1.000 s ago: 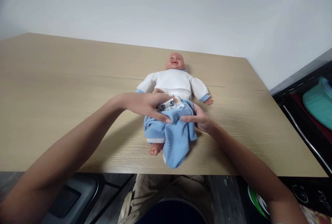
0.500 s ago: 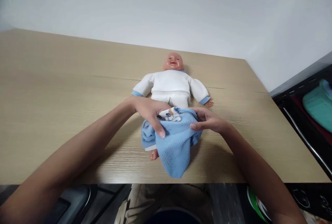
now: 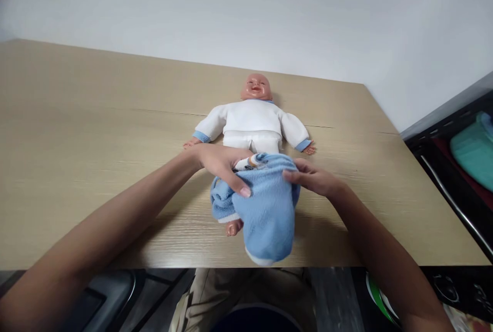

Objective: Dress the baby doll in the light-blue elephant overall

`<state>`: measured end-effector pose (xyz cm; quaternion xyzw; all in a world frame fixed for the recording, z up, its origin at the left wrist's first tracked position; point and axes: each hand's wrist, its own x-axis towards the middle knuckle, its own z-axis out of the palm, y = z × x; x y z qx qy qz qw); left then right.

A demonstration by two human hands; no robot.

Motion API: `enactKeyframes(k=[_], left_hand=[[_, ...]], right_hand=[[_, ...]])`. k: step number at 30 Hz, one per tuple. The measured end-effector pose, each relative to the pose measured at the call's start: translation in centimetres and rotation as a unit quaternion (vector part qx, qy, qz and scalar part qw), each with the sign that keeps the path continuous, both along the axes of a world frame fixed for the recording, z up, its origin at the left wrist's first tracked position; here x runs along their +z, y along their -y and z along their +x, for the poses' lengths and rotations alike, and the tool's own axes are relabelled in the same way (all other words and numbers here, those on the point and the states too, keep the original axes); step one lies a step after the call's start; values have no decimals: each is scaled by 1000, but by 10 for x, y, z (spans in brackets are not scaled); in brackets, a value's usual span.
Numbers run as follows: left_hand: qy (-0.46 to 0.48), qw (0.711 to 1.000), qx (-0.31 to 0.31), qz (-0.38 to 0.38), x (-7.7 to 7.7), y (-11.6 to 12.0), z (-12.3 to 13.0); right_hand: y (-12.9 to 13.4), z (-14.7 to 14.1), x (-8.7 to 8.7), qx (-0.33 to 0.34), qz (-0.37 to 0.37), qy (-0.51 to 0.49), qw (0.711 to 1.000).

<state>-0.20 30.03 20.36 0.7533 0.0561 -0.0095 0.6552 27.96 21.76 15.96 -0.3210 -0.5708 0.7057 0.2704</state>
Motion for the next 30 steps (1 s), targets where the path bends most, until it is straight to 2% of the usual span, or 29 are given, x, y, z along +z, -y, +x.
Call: enactKeyframes(k=[2,5,7,10,12,17,19,21,23,25,28,30], left_hand=[[-2,1000,-5,-10,0,1,0],[-9,1000,16,6,-3,1,-2],[6,998,55,24,-6,0,-3],[29,996,87,22,-9,-2,-4],[21,997,69,4,-8,-2,-4],[-27,999,-7,-37,-2,1,-3],[-31,999,-7,-27,-2,2,-2],[-14,1000,18,-8,-6,2,-2],[14,998,60,6,-10,1,-3],[35,996,85,11,-14,0,-5],[38,996,79,7,-16,0,-6],[38,997,69,9,-14,1,-6]], right_hand=[[0,-4,-5,-64,-26,-3,998],[0,-10,-5,-52,-33,18,998],[1,-10,1,18,-5,37,999],[3,-6,10,164,30,71,983],[3,-4,10,191,40,79,978],[0,-1,-7,31,79,22,996],[0,-2,-12,-10,85,17,996],[2,-4,-11,-20,87,36,995],[4,-6,-5,10,81,59,995],[6,-9,1,81,68,68,992],[7,-9,4,161,62,67,983],[7,-9,3,159,55,58,984]])
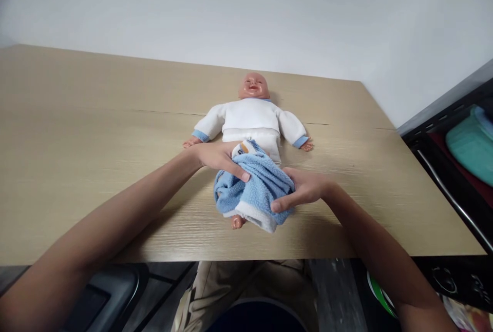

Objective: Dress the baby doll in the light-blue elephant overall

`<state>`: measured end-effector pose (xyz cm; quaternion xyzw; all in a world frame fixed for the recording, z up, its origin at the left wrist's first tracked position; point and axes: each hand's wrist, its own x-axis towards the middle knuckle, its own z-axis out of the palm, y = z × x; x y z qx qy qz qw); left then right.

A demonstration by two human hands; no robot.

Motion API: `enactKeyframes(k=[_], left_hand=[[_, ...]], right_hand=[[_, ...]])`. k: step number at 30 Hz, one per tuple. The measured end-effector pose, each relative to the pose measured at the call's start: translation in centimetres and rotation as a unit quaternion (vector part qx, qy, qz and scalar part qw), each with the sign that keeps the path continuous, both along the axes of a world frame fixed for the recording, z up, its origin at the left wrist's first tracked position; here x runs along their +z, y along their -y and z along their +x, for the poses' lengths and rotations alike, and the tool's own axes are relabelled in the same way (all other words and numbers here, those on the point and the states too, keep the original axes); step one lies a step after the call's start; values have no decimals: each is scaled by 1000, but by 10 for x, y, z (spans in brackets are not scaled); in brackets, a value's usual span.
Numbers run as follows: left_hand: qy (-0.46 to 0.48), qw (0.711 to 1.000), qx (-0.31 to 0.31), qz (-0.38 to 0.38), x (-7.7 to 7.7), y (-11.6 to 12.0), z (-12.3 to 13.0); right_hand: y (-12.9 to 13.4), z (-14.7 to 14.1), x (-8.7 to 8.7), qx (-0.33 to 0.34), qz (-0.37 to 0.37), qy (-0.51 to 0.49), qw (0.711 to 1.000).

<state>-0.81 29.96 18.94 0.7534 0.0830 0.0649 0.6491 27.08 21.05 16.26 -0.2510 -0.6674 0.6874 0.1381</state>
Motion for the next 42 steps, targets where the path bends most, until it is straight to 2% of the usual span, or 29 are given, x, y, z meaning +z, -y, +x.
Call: enactKeyframes(k=[2,6,8,11,14,17,21,23,25,28,31,33,35,39,42], left_hand=[[1,1000,5,7,2,0,-1],[-9,999,53,-5,3,-1,-4],[-8,999,34,-34,2,-3,-5],[0,998,-41,-57,3,-3,-3],[0,999,-24,-40,1,-5,-3],[-10,999,23,-25,-5,-8,-6],[-5,999,34,-16,-11,-11,-9],[-10,999,30,-17,-10,-9,-10],[-16,999,44,-19,-7,-7,-10],[-12,996,83,-23,-1,-1,-7],[-10,1000,27,-10,7,4,0],[-20,1000,-20,10,12,7,6],[-31,998,-31,38,16,11,11],[-47,993,-25,106,21,20,14],[-111,976,19,188,23,29,16]], right_hand=[[0,0,-3,-37,-11,-19,999],[0,-5,-10,-157,-20,-58,986],[2,-9,-13,-200,-55,-70,976],[4,-16,-13,-233,-116,-95,961],[6,-19,-11,-245,-135,-117,953],[4,-19,-9,-220,-98,-134,961],[-1,-15,-4,-196,-3,-107,975],[-3,-15,1,-228,29,-76,970],[1,-18,7,-289,74,-64,952],[20,-27,16,-391,169,-44,904],[54,-43,20,-466,215,12,858],[79,-56,19,-497,202,25,844],[101,-71,15,-511,175,21,841],[128,-89,-2,-535,100,35,838],[134,-87,-16,-566,80,84,816]])
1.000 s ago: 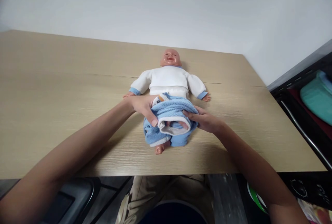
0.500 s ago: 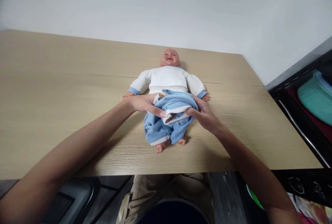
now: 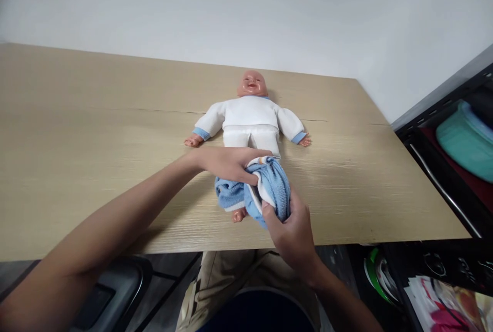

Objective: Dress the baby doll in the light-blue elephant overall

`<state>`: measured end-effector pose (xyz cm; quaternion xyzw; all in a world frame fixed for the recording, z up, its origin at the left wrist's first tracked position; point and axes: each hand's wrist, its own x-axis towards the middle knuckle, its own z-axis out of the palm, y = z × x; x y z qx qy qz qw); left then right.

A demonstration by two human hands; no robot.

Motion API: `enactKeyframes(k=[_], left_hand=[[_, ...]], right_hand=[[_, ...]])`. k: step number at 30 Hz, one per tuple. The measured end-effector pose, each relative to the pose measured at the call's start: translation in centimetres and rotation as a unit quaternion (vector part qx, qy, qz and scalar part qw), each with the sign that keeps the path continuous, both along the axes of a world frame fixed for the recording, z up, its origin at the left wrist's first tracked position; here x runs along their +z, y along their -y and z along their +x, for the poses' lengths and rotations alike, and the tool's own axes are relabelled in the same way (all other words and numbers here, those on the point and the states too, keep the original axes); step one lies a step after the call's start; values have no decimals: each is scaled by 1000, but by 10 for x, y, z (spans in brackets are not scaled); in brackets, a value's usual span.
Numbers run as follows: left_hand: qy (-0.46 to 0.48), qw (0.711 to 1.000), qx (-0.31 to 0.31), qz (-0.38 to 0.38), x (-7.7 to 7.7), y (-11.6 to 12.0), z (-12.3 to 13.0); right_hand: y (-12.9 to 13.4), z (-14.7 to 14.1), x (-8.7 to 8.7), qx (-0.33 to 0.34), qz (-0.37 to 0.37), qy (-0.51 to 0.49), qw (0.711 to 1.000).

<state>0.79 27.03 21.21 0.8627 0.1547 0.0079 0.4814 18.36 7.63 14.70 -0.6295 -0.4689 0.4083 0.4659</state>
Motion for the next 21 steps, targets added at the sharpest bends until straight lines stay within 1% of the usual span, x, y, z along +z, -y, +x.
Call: enactKeyframes(k=[2,4,6,8,11,14,17,21], left_hand=[[-66,995,40,70,1,7,4],[-129,983,61,118,4,15,9],[-169,973,71,143,7,22,13],[-194,965,80,160,12,29,16],[-232,953,86,174,17,36,16],[-250,949,82,172,21,39,15],[-258,947,75,178,21,38,13],[-251,946,72,190,18,36,10]], right_hand=[[1,6,-5,-34,7,52,998],[2,13,-8,-60,33,114,991],[3,18,-10,-72,53,163,983],[3,21,-13,-65,61,185,979],[1,23,-18,-40,76,187,979],[-2,22,-23,-16,91,178,980],[0,18,-23,6,89,164,982],[8,11,-20,25,72,152,985]])
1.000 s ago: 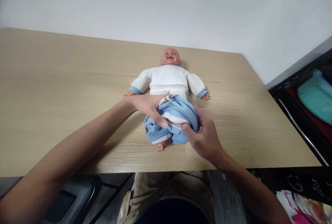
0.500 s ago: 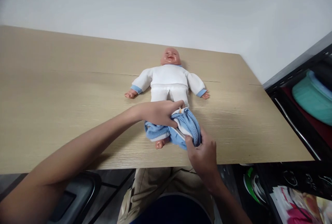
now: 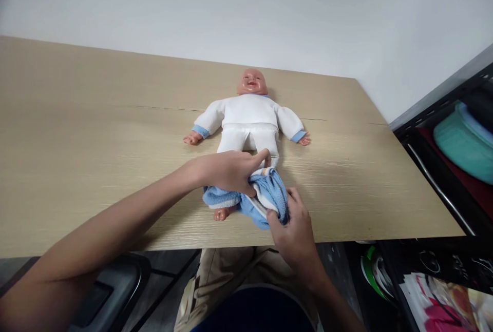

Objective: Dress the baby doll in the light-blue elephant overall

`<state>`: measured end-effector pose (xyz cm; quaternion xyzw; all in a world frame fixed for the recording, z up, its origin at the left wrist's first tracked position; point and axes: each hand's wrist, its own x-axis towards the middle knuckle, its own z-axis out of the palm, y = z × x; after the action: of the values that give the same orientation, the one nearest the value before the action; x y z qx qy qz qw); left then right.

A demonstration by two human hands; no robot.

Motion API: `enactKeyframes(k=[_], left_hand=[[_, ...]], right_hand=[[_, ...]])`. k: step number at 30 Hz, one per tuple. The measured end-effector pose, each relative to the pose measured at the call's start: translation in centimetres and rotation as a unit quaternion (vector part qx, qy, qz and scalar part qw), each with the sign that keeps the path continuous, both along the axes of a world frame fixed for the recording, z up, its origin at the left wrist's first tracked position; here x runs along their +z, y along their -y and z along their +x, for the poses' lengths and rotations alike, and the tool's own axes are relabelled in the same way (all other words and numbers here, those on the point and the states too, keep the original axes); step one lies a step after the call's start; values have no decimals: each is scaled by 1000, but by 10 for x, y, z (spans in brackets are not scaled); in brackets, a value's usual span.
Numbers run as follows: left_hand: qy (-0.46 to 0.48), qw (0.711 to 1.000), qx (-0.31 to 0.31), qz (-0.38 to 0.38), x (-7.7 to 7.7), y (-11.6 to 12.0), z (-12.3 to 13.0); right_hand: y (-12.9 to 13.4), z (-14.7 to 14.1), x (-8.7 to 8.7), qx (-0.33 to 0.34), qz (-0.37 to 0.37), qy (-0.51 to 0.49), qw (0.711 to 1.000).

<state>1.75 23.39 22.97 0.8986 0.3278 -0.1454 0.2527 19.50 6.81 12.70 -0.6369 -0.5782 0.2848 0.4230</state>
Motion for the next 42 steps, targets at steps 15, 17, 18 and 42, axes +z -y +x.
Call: enactKeyframes(k=[15,17,18,42], left_hand=[[136,987,26,-85,-12,-5,-12],[194,973,31,-121,-17,-6,-16],[218,966,34,-132,-20,-6,-18],[319,944,53,59,-24,-5,-68]], right_hand=[[-6,10,-19,-9,-42,-136,990],[-9,13,-21,1,-57,-194,979],[-12,15,-22,7,-64,-217,974],[-120,89,48,319,17,24,947]])
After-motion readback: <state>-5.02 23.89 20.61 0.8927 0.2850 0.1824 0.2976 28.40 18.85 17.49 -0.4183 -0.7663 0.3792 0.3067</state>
